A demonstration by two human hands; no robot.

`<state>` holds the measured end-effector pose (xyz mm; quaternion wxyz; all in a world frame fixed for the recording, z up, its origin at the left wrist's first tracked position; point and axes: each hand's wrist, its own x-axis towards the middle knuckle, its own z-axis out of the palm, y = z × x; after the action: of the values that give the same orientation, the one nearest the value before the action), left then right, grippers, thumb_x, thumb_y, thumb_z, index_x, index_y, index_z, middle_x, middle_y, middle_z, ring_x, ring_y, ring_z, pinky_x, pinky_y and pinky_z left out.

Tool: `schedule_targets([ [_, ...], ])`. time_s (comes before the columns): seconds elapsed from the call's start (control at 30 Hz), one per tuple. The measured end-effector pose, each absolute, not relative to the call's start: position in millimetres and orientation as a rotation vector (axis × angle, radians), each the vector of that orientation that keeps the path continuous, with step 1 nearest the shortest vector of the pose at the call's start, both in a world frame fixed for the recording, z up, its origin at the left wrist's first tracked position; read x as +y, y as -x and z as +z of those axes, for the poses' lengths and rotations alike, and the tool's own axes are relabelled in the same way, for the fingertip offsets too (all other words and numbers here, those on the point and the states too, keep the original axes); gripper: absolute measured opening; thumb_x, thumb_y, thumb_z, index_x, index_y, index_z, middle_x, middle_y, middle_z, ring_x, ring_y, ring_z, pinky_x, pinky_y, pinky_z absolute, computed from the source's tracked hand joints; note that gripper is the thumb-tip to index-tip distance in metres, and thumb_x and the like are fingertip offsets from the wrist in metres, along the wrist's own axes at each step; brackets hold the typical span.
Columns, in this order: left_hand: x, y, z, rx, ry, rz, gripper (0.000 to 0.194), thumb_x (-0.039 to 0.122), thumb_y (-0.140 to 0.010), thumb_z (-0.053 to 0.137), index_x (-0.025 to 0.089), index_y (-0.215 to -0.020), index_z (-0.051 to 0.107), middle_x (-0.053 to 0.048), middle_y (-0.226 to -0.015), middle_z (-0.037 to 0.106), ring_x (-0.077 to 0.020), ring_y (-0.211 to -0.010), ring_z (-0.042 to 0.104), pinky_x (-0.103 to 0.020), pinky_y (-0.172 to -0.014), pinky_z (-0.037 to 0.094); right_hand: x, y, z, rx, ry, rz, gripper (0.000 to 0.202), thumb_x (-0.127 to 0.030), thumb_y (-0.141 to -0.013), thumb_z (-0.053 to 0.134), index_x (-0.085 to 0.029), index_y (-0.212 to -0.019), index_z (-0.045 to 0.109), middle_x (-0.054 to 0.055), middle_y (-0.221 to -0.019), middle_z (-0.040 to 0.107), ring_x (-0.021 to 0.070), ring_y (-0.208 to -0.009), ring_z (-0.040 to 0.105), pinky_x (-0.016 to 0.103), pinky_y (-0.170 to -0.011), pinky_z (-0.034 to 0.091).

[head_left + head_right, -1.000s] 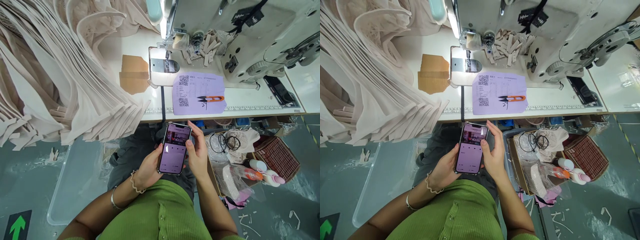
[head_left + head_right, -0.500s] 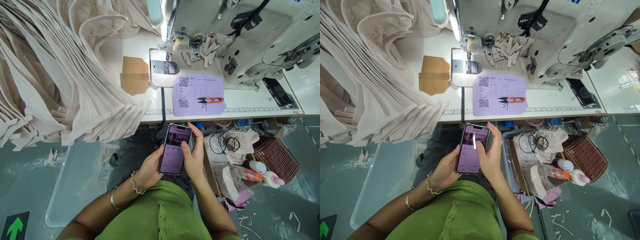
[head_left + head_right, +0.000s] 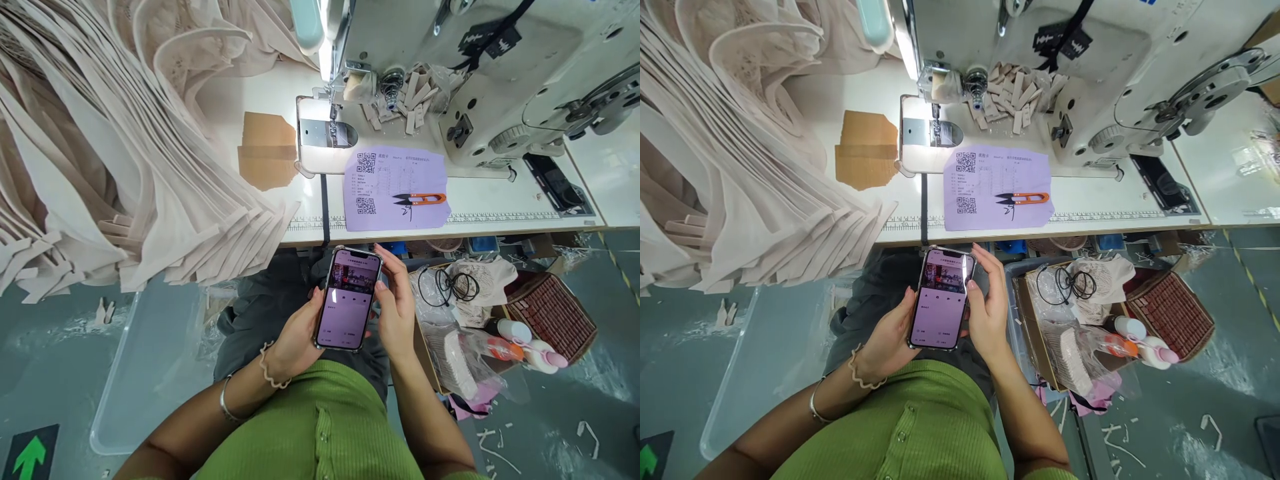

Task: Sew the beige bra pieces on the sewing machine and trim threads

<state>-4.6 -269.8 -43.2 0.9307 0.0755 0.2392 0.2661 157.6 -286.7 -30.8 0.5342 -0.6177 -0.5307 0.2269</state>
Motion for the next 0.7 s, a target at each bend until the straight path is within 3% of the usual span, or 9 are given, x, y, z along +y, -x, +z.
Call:
schedule_targets([
  [0.4, -271.3, 4.2, -47.1, 0.488, -0.171, 0.528, 0.056, 0.056, -0.097, 0.048, 0.017, -0.137, 0.06, -0.015, -0.123, 0.071, -0.0315, -0.12, 0.064, -0.05, -0.107, 0.046, -287.8, -159.9, -31.0, -1.242, 1.456, 0.572, 0.036, -0.025, -0.097, 0.049, -0.029, -0.131, 0.058, 0.006, -0.14, 0.057, 0.024, -0.134, 0.049, 0.054, -0.114, 0.039],
  [0.7, -270.3, 1.6, -47.1, 0.586, -0.163, 0.568, 0.043, 0.047, -0.092, 0.061, 0.018, -0.122, 0.069, -0.011, -0.113, 0.075, -0.0301, -0.101, 0.072, -0.047, -0.094, 0.056, -288.5, -158.1, -30.5, -1.243, 1.452, 0.578, 0.034, -0.028, -0.097, 0.05, -0.029, -0.13, 0.059, 0.006, -0.139, 0.058, 0.0245, -0.133, 0.05, 0.052, -0.111, 0.042],
])
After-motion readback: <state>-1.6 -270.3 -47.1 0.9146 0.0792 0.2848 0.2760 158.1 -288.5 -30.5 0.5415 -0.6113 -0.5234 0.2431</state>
